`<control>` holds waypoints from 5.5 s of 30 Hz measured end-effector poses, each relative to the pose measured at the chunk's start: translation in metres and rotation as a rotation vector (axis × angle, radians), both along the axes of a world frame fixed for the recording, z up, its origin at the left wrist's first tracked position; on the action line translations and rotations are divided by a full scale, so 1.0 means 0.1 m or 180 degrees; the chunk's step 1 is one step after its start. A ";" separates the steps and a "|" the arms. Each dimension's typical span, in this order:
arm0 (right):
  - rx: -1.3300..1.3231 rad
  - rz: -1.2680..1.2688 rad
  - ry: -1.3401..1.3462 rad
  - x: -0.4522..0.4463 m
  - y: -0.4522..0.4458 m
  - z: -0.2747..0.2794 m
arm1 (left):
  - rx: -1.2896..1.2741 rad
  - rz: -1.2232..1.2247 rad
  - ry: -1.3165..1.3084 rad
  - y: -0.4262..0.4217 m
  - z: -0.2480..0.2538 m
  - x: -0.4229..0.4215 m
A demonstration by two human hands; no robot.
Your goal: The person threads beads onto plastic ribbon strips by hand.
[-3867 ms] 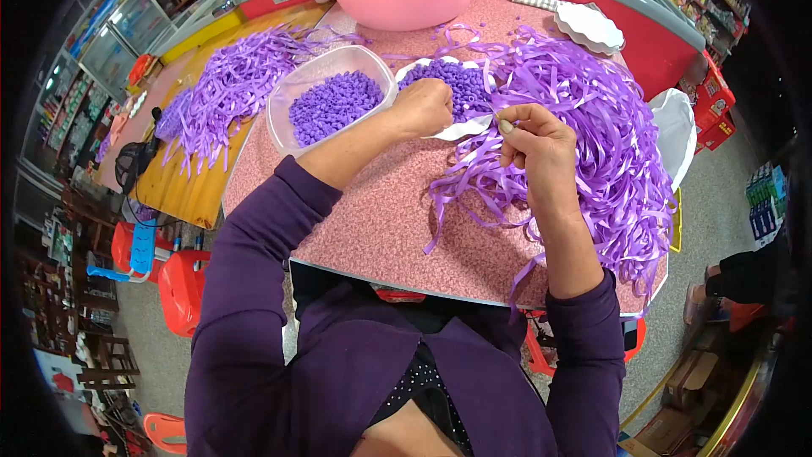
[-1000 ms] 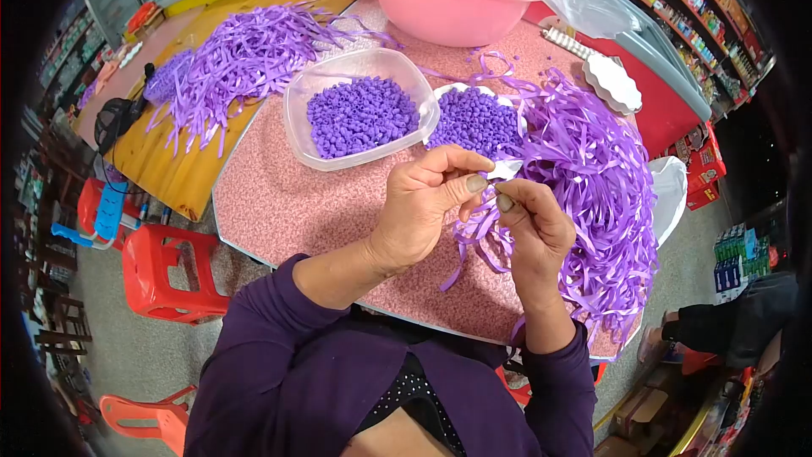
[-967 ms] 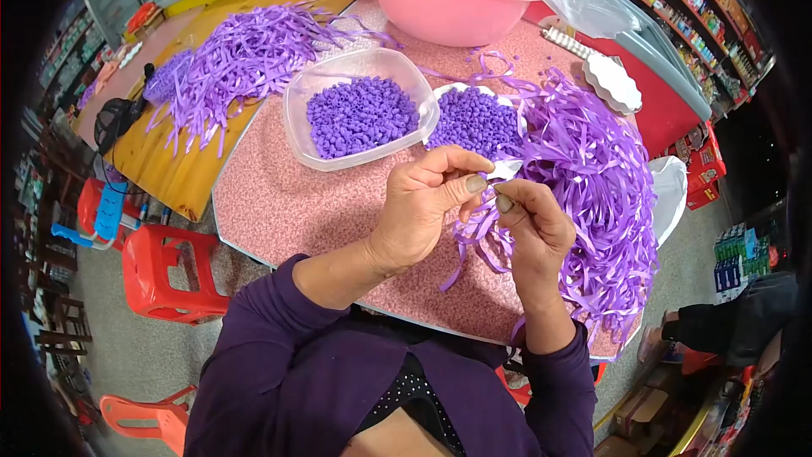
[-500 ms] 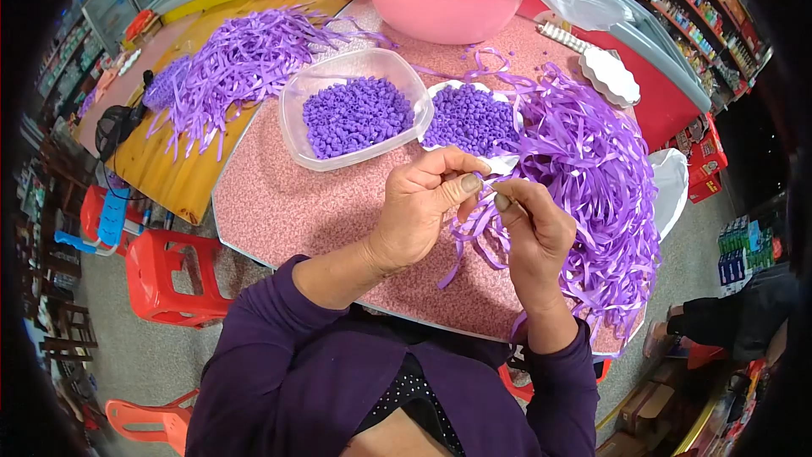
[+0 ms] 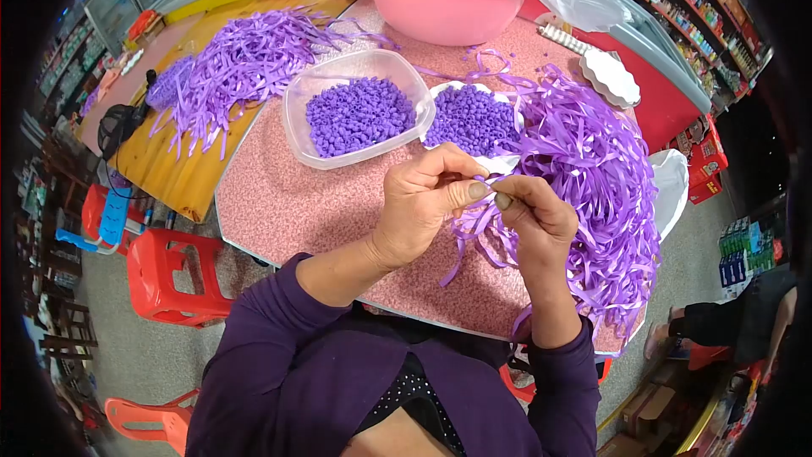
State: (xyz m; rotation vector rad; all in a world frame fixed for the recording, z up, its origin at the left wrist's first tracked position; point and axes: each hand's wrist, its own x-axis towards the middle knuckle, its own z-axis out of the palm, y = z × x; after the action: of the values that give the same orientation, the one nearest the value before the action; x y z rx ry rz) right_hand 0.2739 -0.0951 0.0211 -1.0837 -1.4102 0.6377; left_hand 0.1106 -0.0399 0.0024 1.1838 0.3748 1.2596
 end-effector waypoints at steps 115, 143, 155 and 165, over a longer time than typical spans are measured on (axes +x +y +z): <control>-0.0927 0.0725 0.1440 0.02 -0.02 -0.10 | 0.0642 -0.0298 0.0417 0.09 0.04 -0.07; -0.0586 0.0236 0.1186 -0.16 -0.07 -0.02 | -0.0258 -0.0338 0.0450 0.04 0.01 0.00; -0.0750 -0.0120 0.0539 -0.01 -0.01 0.05 | 0.2537 0.1853 0.4083 1.31 0.19 -1.55; -0.1059 0.0275 0.0324 -0.19 0.07 0.12 | 0.2371 0.0176 0.4245 1.66 0.09 -1.76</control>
State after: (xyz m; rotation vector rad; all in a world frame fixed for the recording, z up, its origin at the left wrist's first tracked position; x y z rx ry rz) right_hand 0.2544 -0.0882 0.0326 -1.2343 -1.2956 1.0026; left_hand -0.0655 0.1261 0.0113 2.6021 0.9322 0.4439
